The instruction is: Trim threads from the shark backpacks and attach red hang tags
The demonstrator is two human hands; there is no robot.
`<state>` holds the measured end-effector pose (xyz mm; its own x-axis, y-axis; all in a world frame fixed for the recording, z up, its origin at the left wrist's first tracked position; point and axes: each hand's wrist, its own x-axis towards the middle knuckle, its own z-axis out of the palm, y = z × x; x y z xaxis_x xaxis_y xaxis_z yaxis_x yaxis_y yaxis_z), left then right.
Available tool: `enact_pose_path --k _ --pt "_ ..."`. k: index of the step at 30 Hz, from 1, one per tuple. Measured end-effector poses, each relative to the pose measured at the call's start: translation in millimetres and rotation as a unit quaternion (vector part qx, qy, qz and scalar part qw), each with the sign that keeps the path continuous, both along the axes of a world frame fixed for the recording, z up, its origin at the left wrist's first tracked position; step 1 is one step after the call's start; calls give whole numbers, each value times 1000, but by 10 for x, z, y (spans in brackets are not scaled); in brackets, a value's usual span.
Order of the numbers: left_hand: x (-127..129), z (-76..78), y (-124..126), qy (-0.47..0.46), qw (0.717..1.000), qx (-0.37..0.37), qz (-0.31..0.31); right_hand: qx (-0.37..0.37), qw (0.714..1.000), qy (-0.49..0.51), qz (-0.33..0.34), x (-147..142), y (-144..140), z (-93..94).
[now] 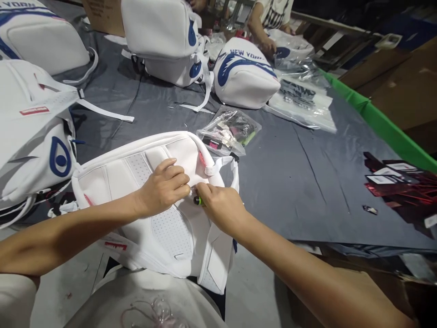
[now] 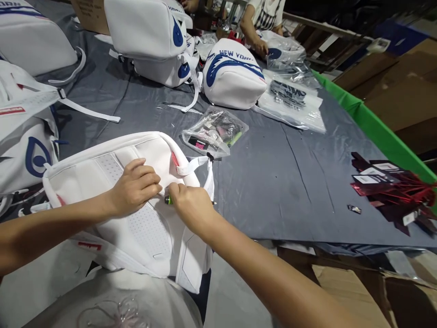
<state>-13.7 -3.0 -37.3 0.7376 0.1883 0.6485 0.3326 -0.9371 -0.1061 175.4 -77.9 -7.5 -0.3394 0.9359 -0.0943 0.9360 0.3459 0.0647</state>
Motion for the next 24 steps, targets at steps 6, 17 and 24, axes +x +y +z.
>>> enact_pose_path --k 6,17,24 --pt "-4 1 13 28 999 -20 -1 151 981 -89 83 16 14 -50" --pt "-451 352 273 -64 934 -216 278 167 973 -60 151 -430 743 391" --pt "-301 260 25 -94 979 -79 164 232 930 274 -73 -144 551 567"
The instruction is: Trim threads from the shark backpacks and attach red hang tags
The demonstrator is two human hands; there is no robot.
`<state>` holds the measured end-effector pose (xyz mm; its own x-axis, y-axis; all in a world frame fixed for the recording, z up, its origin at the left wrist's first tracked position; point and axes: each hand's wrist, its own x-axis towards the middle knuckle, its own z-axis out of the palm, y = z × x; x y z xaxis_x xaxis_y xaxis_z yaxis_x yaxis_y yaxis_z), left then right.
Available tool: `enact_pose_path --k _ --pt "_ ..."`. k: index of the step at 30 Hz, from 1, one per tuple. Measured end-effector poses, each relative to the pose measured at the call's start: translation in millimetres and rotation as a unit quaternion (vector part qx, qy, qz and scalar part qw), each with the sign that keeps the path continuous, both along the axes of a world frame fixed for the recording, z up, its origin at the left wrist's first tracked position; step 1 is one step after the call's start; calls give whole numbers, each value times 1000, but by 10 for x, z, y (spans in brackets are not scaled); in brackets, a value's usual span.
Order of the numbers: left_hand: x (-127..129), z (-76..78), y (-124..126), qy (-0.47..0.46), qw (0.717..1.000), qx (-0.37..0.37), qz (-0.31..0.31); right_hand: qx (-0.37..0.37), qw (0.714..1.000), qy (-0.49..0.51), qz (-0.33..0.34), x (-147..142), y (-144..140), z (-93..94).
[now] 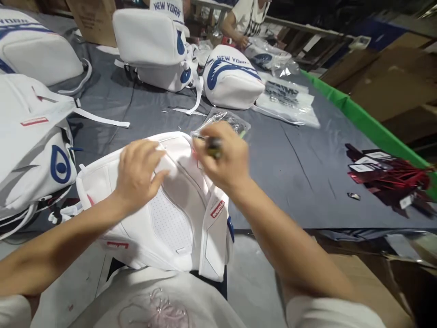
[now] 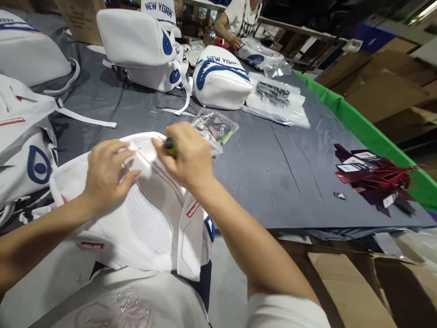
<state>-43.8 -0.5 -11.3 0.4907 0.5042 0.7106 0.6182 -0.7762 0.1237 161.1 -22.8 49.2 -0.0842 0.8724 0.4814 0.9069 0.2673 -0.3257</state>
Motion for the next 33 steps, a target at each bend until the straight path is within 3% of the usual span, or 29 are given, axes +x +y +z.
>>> enact_pose_path --k 2,5,8,11,15,21,33 --pt "147 -42 -36 66 995 10 -72 -15 980 191 -46 176 -367 -64" --pt "393 -58 -36 155 983 4 -102 -76 910 406 -48 267 -835 -288" --pt "566 -28 -27 206 974 -11 -97 -95 850 516 -41 190 -1092 -607" --pt "646 -8 -77 235 964 -33 -118 -59 831 543 -108 124 -1180 -882" --pt "662 -50 -212 222 964 -59 -135 3 841 508 -187 134 -1172 -1068" --pt "598 -158 -311 168 969 0 -182 24 866 469 -175 50 -1099 -1049" --pt "582 -356 -333 106 980 44 -161 23 909 382 -165 30 -1026 -1052"
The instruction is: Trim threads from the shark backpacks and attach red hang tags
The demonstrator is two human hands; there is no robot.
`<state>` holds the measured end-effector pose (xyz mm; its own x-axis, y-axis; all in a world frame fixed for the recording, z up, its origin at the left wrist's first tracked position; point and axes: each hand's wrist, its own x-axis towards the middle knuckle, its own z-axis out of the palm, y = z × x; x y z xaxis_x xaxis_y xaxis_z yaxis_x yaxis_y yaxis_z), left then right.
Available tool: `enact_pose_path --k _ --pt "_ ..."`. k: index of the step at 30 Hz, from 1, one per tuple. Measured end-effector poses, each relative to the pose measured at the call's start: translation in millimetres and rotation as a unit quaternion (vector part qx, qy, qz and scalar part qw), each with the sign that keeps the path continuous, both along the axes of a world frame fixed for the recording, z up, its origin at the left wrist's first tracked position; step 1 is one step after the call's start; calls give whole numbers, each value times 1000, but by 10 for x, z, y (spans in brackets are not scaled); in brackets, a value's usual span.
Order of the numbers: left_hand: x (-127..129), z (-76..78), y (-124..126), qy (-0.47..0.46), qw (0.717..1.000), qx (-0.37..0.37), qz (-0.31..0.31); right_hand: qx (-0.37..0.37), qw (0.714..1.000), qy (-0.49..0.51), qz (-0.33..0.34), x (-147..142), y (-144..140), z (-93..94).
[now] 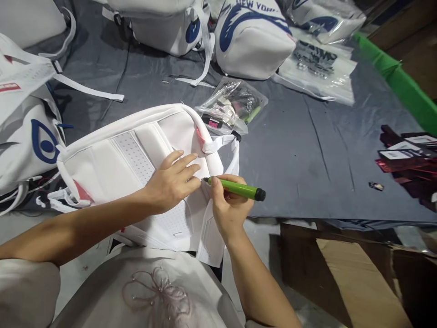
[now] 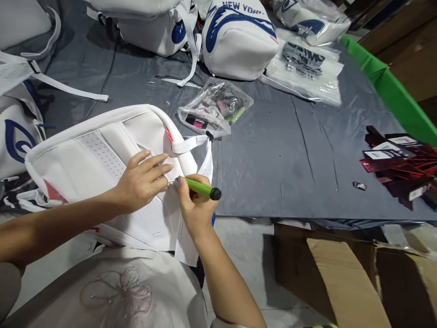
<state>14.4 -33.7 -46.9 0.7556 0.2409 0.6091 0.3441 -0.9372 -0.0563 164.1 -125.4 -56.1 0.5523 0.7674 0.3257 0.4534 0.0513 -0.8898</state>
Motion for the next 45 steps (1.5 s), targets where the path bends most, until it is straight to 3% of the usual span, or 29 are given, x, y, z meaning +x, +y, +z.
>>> enact_pose_path --k 9,15,25,33,45 --pt "13 -44 -45 -24 999 23 38 -21 982 -189 -20 14 56 78" --pt "5 -54 -47 -24 998 25 43 -9 965 -263 0 10 104 155" --pt "6 -78 -31 -29 998 28 41 -41 983 -178 -19 60 84 110" --pt "-11 -91 -26 -21 999 12 31 -25 996 -87 -14 5 32 50" --pt "-16 -97 -28 -10 999 8 36 -46 986 -159 7 26 90 117"
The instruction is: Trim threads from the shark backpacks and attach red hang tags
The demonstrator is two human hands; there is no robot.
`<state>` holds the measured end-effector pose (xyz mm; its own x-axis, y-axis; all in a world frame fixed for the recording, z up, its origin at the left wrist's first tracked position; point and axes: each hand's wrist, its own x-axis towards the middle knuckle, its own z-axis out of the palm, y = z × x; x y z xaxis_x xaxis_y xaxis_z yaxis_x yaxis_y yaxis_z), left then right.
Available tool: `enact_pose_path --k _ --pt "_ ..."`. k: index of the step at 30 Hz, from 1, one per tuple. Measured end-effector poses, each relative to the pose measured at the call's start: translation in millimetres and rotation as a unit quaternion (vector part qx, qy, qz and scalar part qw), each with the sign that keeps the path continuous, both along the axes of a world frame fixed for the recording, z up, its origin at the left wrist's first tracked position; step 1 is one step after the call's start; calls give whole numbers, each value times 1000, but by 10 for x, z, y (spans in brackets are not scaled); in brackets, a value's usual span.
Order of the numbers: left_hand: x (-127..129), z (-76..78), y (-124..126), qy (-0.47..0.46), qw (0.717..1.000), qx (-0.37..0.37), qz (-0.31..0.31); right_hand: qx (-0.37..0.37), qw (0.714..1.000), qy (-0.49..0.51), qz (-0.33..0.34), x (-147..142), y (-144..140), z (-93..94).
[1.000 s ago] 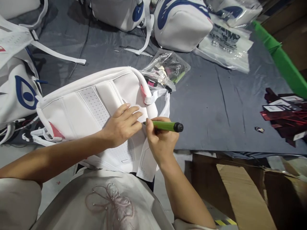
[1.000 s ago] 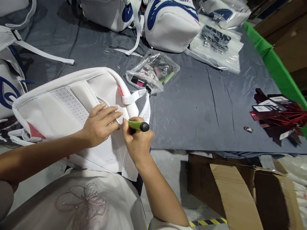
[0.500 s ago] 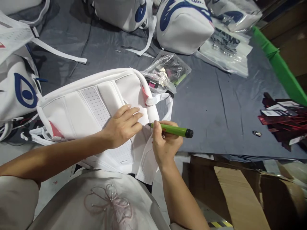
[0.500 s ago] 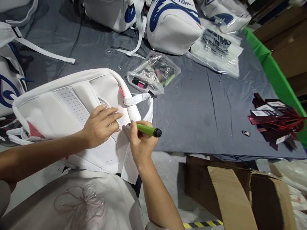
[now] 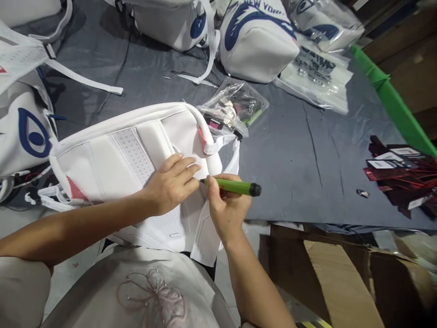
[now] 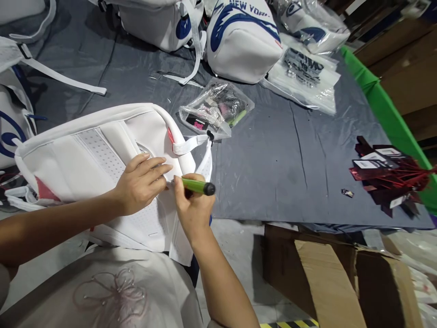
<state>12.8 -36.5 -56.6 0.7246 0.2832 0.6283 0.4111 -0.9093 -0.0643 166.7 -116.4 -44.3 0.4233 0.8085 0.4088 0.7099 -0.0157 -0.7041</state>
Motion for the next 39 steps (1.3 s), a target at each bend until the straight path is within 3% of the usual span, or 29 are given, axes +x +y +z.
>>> enact_pose_path --k 4,8,18,21,25,28,30,33,35,37,39 --pt "6 9 0 2 1000 0 1 -1 999 12 -34 3 2 12" --pt "8 7 11 -2 1000 1 1 3 999 41 -7 14 -4 -2" --pt "25 57 -24 10 999 -35 -2 23 1000 13 -17 29 2 -51" --pt "-7 163 115 42 997 -59 -23 21 999 -17 18 73 13 -53" --pt "-147 466 566 162 982 -47 -90 58 998 -15 22 145 -51 -63" --pt "-268 689 710 205 976 -27 -71 111 990 8 87 60 -152 -65" --pt "-350 789 571 177 983 1 -49 159 978 -27 136 -96 -198 -72" --pt "-556 907 38 109 993 36 -20 248 954 -98 139 -406 -250 -74" --pt "-752 995 -410 93 995 24 5 307 930 -128 154 -589 -314 -38" --pt "-932 1106 -797 87 995 -3 42 339 903 -157 212 -700 -388 37" --pt "-1037 1227 -1025 81 993 -19 78 347 881 -180 265 -729 -422 118"
